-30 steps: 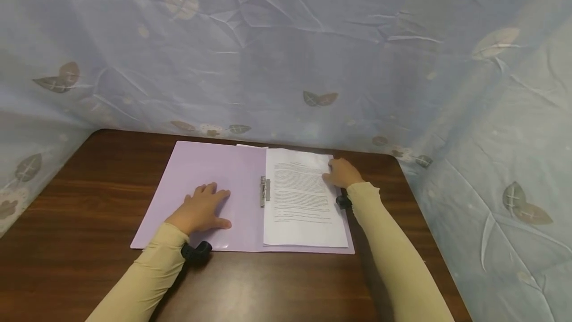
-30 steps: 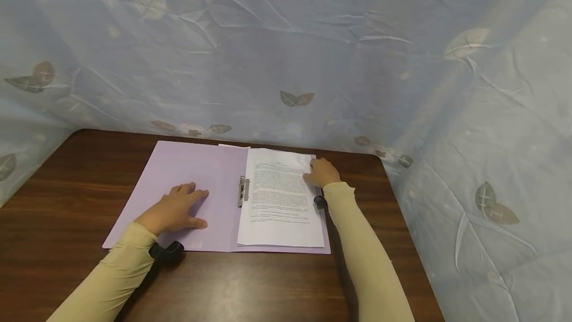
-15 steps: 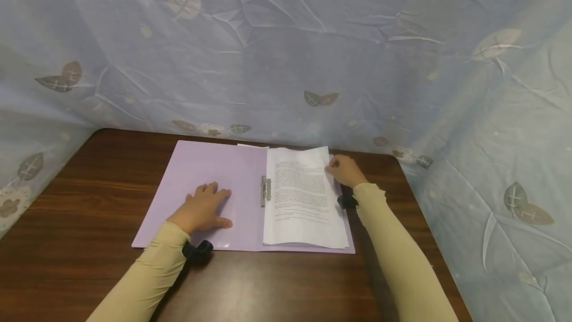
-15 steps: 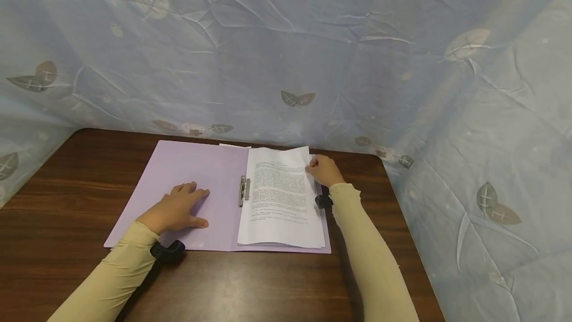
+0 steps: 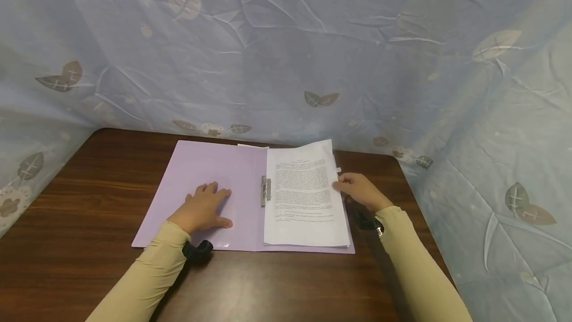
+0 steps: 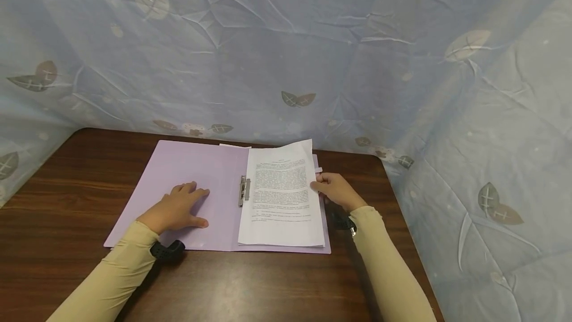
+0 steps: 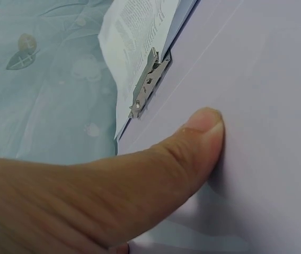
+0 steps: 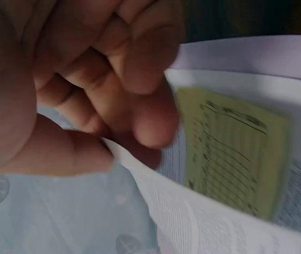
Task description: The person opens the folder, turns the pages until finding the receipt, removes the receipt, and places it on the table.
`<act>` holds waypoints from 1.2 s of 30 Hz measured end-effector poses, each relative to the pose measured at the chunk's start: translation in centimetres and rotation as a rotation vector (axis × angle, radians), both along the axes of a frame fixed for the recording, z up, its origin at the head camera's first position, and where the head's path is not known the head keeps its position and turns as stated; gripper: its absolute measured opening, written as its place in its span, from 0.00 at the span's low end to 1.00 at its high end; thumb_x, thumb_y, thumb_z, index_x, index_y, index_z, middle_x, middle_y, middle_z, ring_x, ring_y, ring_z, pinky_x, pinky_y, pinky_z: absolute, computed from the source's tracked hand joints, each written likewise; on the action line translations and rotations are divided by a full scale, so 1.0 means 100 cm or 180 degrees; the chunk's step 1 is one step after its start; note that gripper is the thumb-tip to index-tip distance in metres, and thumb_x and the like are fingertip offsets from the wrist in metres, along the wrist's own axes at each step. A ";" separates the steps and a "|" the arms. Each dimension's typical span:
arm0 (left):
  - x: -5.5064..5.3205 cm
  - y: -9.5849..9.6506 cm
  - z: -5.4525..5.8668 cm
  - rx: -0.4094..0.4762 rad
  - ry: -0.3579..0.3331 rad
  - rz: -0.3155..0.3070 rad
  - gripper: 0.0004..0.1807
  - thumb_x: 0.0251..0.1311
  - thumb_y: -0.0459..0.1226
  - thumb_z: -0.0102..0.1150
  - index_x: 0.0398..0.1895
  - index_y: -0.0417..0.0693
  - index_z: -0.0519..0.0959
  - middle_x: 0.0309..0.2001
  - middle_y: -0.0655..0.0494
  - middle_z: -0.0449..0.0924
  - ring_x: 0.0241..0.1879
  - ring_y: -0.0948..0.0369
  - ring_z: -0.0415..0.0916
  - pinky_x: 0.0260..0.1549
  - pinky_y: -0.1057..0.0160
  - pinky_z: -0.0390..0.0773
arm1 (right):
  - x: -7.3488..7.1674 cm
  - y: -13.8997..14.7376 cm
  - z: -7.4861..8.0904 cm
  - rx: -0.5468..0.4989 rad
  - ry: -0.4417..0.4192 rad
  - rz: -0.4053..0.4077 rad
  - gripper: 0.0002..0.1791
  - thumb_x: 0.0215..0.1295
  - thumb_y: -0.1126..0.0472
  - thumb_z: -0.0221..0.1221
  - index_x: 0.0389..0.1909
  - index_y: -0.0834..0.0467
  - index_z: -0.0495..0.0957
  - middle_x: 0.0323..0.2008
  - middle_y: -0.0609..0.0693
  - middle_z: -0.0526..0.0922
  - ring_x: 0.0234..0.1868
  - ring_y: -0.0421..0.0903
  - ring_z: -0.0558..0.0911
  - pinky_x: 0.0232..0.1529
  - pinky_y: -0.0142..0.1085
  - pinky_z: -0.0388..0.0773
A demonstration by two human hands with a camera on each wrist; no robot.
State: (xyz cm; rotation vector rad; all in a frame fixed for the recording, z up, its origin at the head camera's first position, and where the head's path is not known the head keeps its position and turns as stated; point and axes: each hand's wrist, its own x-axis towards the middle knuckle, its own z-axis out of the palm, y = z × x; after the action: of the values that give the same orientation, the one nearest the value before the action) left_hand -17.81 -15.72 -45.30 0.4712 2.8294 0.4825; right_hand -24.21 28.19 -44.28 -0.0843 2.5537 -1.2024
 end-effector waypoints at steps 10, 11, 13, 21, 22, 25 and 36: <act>0.000 -0.001 -0.001 -0.0019 0.0010 0.0006 0.49 0.51 0.57 0.77 0.72 0.42 0.71 0.72 0.25 0.61 0.70 0.24 0.57 0.60 0.20 0.60 | 0.028 -0.004 -0.001 -0.0270 0.0042 -0.0219 0.14 0.76 0.52 0.59 0.42 0.61 0.81 0.31 0.51 0.81 0.30 0.49 0.78 0.35 0.40 0.78; -0.001 -0.002 -0.002 -0.0025 0.0011 0.0009 0.49 0.52 0.57 0.77 0.73 0.42 0.71 0.72 0.26 0.61 0.70 0.25 0.57 0.60 0.20 0.60 | 0.030 -0.004 -0.001 -0.0292 0.0063 -0.0253 0.14 0.76 0.52 0.59 0.42 0.61 0.81 0.30 0.51 0.80 0.29 0.49 0.77 0.34 0.40 0.78; -0.001 -0.003 -0.001 -0.0031 0.0012 0.0005 0.49 0.52 0.57 0.76 0.73 0.42 0.71 0.73 0.26 0.61 0.71 0.25 0.56 0.61 0.21 0.61 | 0.033 -0.005 -0.001 -0.0329 0.0138 -0.0323 0.13 0.76 0.53 0.60 0.41 0.61 0.81 0.29 0.51 0.79 0.28 0.48 0.76 0.33 0.39 0.77; -0.005 -0.014 0.002 0.0106 -0.0034 -0.0039 0.50 0.56 0.60 0.71 0.75 0.42 0.68 0.75 0.27 0.58 0.72 0.28 0.56 0.62 0.27 0.66 | 0.036 0.000 -0.004 -0.0404 0.0359 -0.0424 0.13 0.75 0.55 0.60 0.40 0.63 0.81 0.30 0.50 0.84 0.28 0.46 0.77 0.29 0.37 0.76; -0.006 -0.016 0.002 0.0131 -0.0034 -0.0041 0.48 0.57 0.60 0.70 0.75 0.42 0.69 0.75 0.26 0.58 0.72 0.28 0.57 0.63 0.28 0.66 | 0.036 0.001 -0.005 -0.0404 0.0371 -0.0429 0.13 0.75 0.56 0.60 0.41 0.64 0.81 0.31 0.51 0.84 0.29 0.46 0.78 0.30 0.37 0.77; -0.008 -0.024 0.006 0.0125 0.0001 -0.0043 0.42 0.61 0.55 0.69 0.73 0.40 0.71 0.73 0.26 0.61 0.71 0.28 0.58 0.64 0.29 0.66 | 0.038 0.006 -0.005 -0.0404 0.0360 -0.0536 0.13 0.75 0.56 0.60 0.41 0.64 0.82 0.33 0.53 0.85 0.32 0.48 0.80 0.32 0.38 0.78; -0.011 -0.030 0.008 0.0133 0.0005 0.0091 0.43 0.52 0.51 0.78 0.69 0.41 0.75 0.71 0.25 0.64 0.69 0.25 0.60 0.59 0.25 0.67 | 0.043 0.020 0.001 -0.0497 0.0251 -0.0679 0.14 0.76 0.56 0.58 0.38 0.64 0.79 0.35 0.53 0.85 0.36 0.49 0.81 0.37 0.41 0.80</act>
State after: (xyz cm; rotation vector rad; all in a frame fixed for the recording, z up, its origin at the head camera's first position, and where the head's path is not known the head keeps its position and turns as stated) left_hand -18.87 -18.68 -44.49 0.4399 2.8361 0.5481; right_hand -19.95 30.15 -44.20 0.1106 2.5837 -1.5052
